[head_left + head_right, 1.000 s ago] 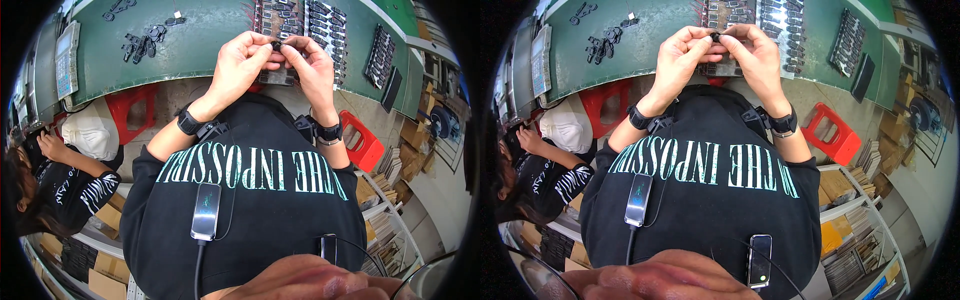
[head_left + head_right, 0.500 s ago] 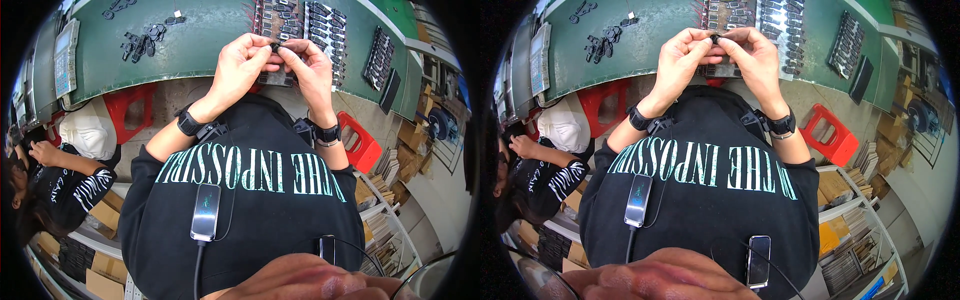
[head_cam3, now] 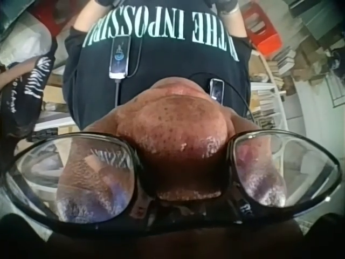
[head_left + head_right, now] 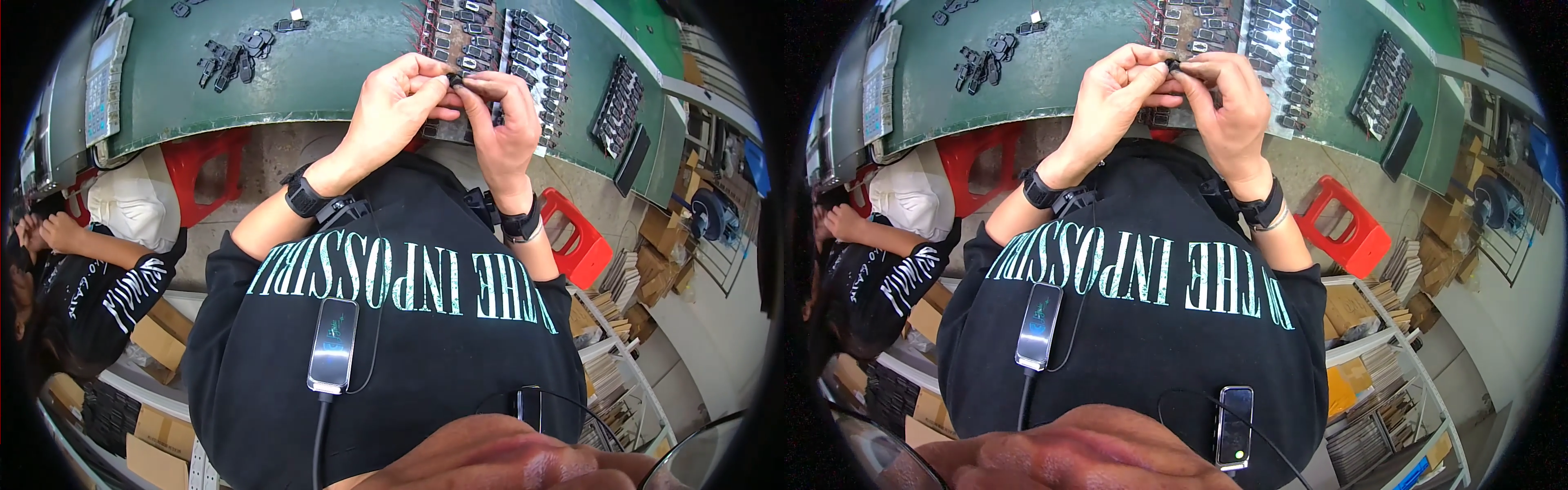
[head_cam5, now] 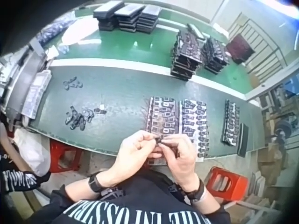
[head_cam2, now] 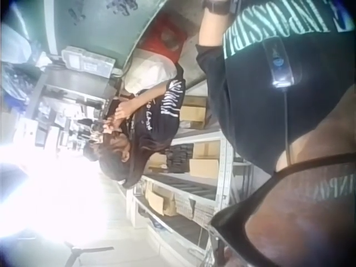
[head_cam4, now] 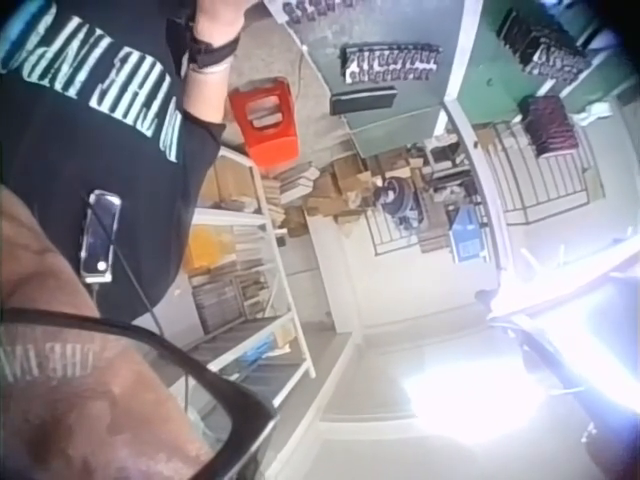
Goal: The person picks up a small black component and a wire, joins them together by hand, and places the assembled unit onto a metal tray, repeating this process multiple times.
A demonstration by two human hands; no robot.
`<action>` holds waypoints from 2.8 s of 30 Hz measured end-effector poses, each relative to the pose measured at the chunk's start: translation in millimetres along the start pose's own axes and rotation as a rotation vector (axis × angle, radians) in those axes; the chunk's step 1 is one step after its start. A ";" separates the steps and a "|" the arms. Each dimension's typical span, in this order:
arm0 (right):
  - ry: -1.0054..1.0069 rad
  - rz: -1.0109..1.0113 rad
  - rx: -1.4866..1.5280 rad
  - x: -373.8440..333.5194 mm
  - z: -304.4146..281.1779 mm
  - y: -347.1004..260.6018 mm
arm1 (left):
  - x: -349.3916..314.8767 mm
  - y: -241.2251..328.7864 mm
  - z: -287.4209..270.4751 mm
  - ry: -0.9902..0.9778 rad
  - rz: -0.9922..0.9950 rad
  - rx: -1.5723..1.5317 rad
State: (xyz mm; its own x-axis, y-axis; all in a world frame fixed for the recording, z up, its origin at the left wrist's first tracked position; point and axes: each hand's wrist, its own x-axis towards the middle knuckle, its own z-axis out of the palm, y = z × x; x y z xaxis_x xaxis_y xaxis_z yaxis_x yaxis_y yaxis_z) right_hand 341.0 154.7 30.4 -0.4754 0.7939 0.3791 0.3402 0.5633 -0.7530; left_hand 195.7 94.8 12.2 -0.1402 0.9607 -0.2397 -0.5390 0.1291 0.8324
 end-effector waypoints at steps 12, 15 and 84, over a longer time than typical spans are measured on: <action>0.085 0.509 0.525 -3.4 8.1 -12.3 | 1.7 2.2 4.7 0.035 0.049 0.075; 0.082 0.538 0.561 -2.9 6.9 -12.3 | 2.9 1.4 6.4 0.039 0.058 0.081; -0.430 -0.319 -0.345 110.8 -26.4 73.6 | 3.0 15.3 -73.3 0.351 0.434 0.331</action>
State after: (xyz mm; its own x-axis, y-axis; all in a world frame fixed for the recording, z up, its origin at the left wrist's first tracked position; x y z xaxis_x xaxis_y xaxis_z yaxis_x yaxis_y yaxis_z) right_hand 334.8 290.1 31.2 -0.8553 0.4524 0.2526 0.3358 0.8552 -0.3949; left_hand 126.2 81.6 -12.4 -0.5812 0.8122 0.0507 -0.0955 -0.1300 0.9869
